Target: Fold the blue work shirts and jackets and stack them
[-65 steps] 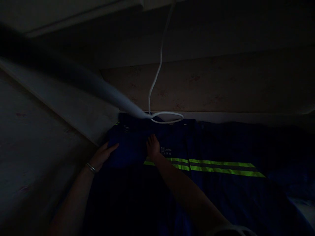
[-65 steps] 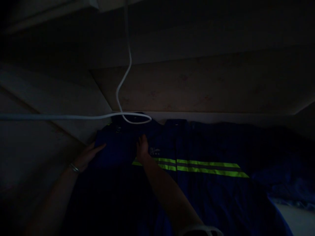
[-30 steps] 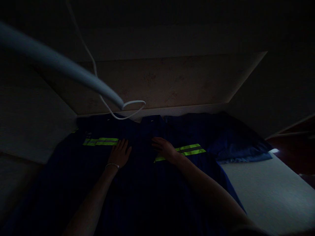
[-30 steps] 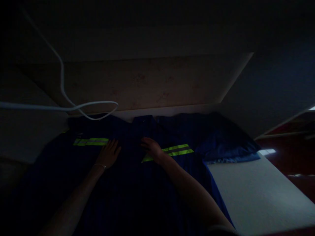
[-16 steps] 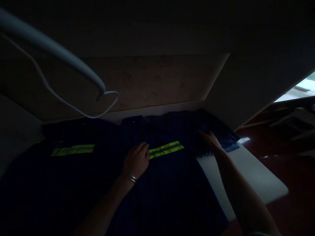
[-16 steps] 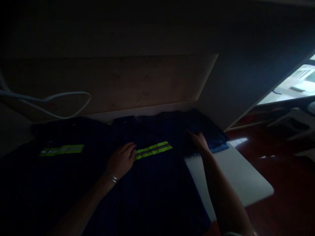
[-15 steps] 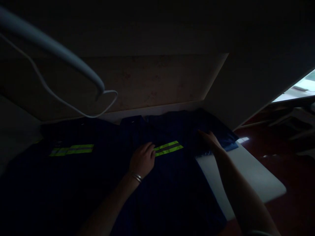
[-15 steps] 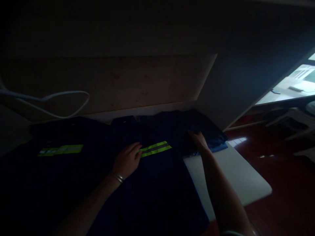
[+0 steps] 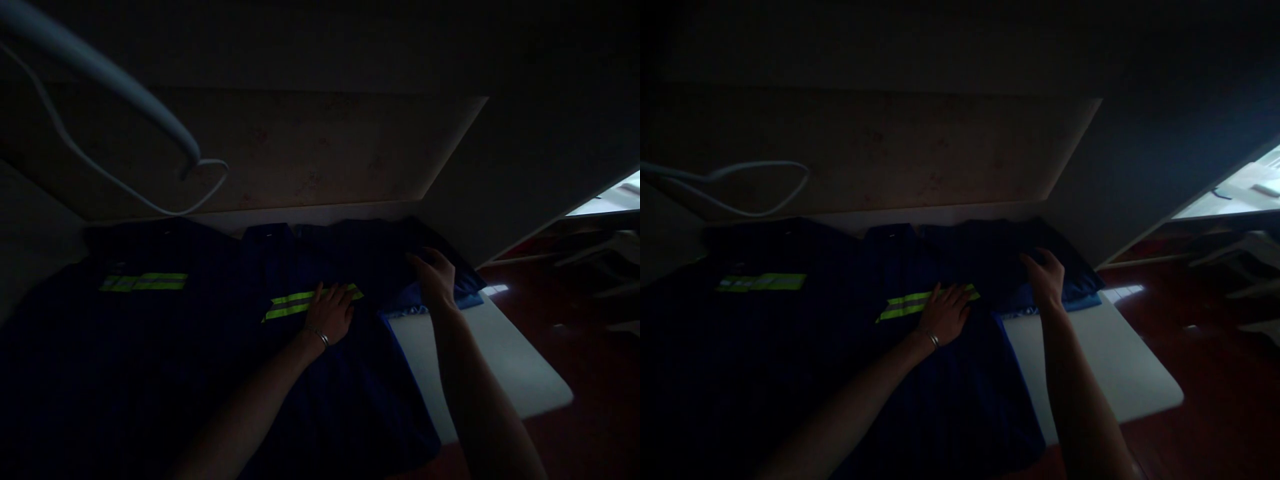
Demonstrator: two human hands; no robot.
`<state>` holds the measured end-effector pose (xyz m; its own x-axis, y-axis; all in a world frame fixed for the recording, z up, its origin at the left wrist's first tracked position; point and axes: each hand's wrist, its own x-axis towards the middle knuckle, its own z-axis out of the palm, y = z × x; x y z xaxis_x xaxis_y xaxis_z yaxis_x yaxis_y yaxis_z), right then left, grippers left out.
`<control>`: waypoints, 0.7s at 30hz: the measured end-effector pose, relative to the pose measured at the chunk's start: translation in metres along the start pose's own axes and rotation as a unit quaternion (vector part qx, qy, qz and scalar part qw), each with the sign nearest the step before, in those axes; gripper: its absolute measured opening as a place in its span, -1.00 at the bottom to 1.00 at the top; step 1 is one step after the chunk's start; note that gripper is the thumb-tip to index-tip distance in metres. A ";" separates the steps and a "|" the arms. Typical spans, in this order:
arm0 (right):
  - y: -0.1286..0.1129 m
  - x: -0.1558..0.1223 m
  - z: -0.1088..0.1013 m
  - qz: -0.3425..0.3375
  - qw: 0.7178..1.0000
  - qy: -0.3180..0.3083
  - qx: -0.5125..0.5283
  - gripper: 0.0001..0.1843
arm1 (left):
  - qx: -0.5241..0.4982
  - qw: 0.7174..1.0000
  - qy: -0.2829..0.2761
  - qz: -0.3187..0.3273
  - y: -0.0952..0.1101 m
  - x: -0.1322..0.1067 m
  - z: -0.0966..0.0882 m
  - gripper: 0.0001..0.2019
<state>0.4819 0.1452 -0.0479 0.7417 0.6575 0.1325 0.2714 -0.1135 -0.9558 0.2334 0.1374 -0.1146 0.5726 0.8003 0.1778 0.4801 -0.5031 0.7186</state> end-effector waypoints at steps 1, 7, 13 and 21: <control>-0.014 -0.008 0.005 -0.061 0.997 -0.025 -0.029 -0.46 | -0.077 0.996 0.008 -0.034 0.000 0.002 -0.002 -0.66; -0.072 -0.085 0.040 -0.361 0.832 -0.401 -0.126 -0.73 | -0.370 0.892 0.116 -0.234 -0.015 0.001 -0.044 -0.71; -0.058 -0.133 0.080 -0.367 0.675 -0.634 -0.091 -0.72 | -0.552 0.743 0.153 -0.345 -0.029 -0.051 -0.103 -0.39; 0.002 -0.101 0.138 -0.346 0.799 -0.410 -0.272 -0.53 | -0.559 0.717 0.179 -0.378 -0.038 -0.074 -0.100 -0.73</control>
<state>0.3225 0.1811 -0.0997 -0.2912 0.9449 0.1493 0.8344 0.3273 -0.4434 0.1062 0.1299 -0.0873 0.1268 0.8398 -0.5278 -0.3826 0.5324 0.7551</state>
